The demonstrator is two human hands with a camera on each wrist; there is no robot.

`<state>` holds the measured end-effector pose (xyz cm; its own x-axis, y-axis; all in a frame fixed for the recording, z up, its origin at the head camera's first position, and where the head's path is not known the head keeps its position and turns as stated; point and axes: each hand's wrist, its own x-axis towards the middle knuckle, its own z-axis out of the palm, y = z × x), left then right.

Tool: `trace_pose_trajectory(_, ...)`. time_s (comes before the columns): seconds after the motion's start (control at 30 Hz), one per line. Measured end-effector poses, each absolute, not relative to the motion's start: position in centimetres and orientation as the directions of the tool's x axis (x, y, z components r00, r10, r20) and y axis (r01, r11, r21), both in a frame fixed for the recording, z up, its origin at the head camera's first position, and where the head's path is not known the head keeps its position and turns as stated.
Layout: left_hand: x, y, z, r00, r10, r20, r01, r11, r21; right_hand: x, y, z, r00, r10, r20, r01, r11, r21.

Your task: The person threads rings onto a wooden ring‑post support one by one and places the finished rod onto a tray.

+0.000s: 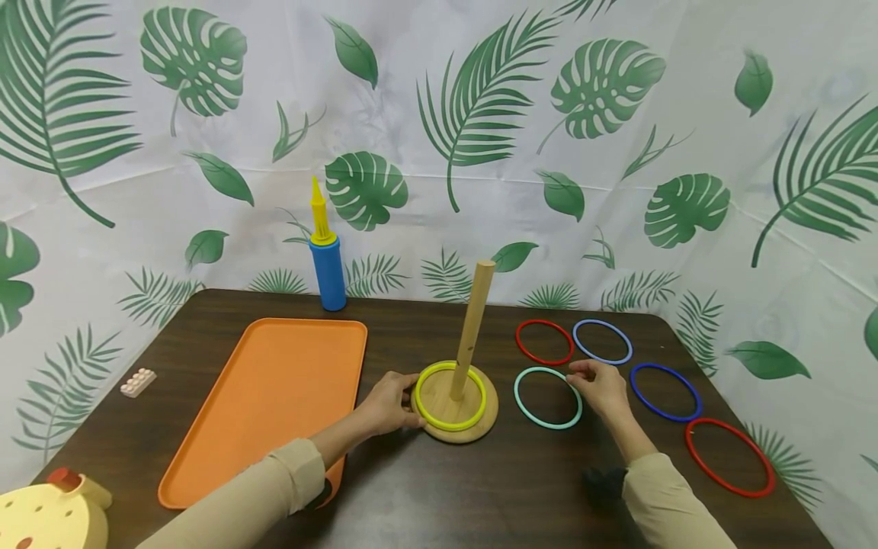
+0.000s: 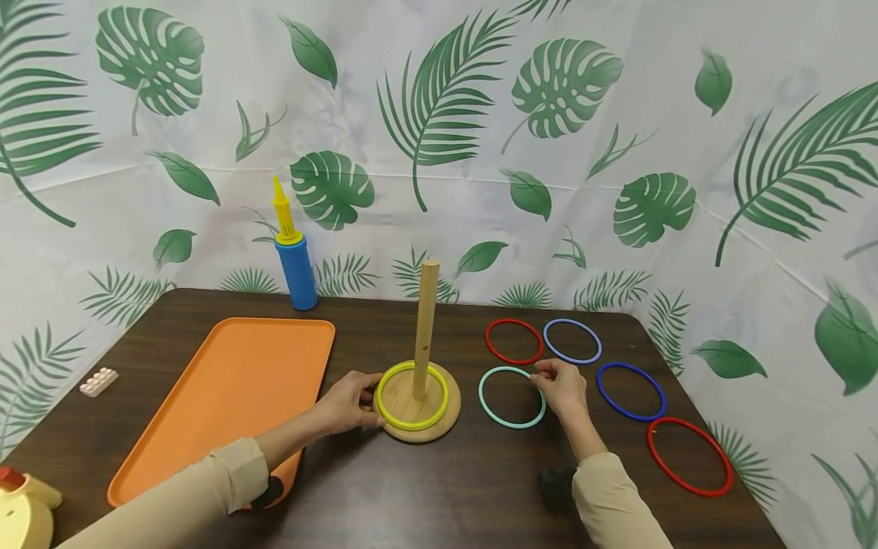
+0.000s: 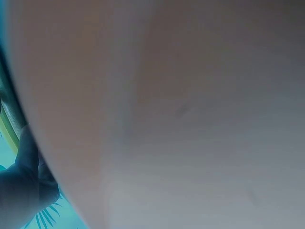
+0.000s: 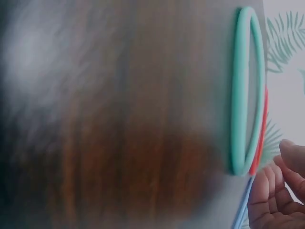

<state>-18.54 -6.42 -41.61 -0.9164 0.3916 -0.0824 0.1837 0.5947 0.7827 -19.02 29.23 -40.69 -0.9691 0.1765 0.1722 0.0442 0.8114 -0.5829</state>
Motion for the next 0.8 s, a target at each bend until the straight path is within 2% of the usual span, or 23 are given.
trace_pose_trajectory(0.3,-18.44,-6.37,-41.53,-0.920,0.382,-0.092,0.170,0.600,0.782,-18.76,29.77,-41.10,-0.981,0.161,0.106,0.073,0.820,-0.567)
trace_pose_trajectory(0.8,-18.50,-6.39,-41.57,-0.916,0.391,-0.084,0.180,0.590,0.787,-19.22,29.87,-41.63,-0.987,0.137,0.087,0.069,0.840,-0.538)
